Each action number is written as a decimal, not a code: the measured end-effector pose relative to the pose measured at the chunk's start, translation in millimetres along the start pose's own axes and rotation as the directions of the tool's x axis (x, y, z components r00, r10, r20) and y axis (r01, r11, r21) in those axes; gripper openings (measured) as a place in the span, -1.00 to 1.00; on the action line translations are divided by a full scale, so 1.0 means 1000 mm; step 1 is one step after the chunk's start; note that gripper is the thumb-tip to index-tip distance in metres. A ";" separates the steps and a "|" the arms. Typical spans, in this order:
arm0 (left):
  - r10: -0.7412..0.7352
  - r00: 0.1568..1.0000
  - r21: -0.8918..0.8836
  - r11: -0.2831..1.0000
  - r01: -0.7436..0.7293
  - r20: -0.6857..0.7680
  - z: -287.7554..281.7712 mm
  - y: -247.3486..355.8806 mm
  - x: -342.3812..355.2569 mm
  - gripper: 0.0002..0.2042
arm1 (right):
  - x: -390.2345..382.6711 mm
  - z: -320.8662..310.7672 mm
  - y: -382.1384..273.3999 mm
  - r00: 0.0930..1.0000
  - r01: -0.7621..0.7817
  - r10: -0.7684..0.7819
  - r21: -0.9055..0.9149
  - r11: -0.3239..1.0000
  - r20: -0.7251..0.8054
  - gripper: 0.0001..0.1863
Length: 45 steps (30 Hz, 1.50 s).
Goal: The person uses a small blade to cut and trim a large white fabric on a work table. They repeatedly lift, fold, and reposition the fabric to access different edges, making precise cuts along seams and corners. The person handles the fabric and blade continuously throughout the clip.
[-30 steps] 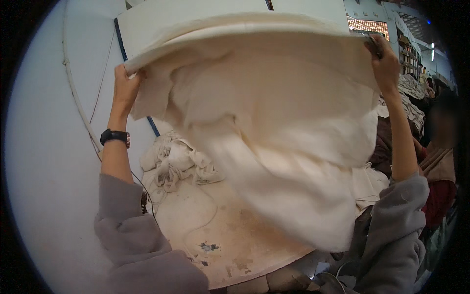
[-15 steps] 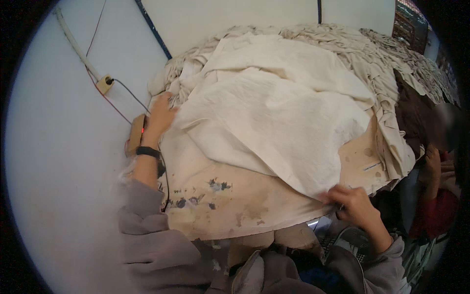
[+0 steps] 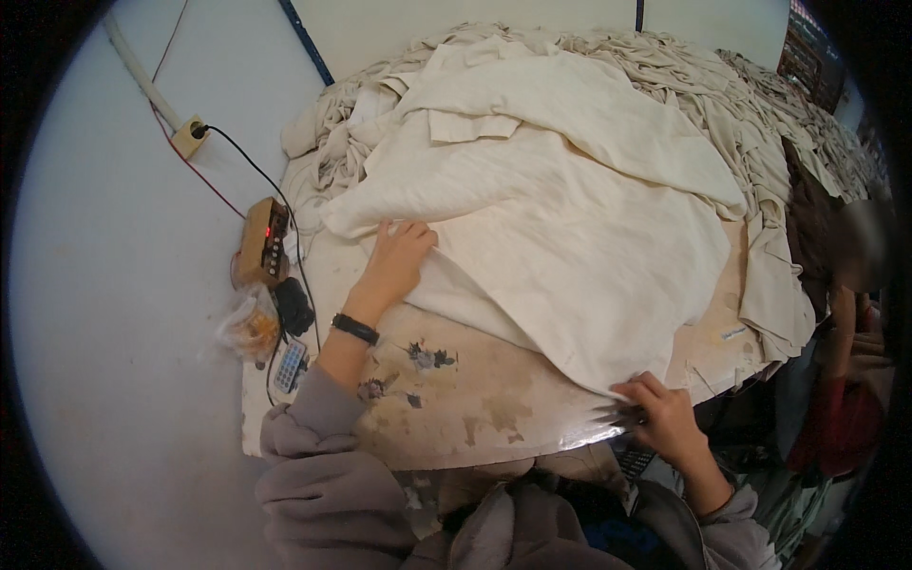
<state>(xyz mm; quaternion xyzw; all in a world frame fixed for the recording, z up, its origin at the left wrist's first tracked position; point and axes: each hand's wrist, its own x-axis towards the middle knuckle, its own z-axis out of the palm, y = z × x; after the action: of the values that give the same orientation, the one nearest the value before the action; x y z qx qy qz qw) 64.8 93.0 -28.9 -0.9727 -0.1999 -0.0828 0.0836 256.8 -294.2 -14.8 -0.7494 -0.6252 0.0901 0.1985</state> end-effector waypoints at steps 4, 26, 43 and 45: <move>-0.073 0.997 0.226 0.971 0.079 -0.035 0.004 -0.044 0.004 -0.78 | 0.005 -0.035 0.035 0.896 0.035 0.007 0.087 0.996 -0.444 -0.52; -0.364 0.866 -0.559 0.820 0.124 -0.343 -0.061 0.042 -0.038 -0.88 | 0.034 -0.079 0.084 0.889 -0.094 0.130 0.104 0.990 -0.438 -0.67; -0.049 0.939 -0.463 0.878 -0.121 -0.339 0.006 0.073 -0.023 -0.67 | 0.129 0.018 0.061 0.996 -0.019 0.030 0.134 0.991 -0.086 -0.43; 0.002 0.961 -0.514 0.845 -0.149 -0.276 0.005 0.084 -0.017 -0.71 | 0.130 0.016 0.060 0.997 -0.031 0.044 0.181 0.983 -0.067 -0.42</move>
<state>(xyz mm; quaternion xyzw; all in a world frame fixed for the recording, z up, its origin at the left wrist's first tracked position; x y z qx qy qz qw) 84.5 11.4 -48.3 -0.9450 -0.1174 -0.2607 -0.1588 330.7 -173.2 -39.0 -0.7428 -0.5929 0.1233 0.2855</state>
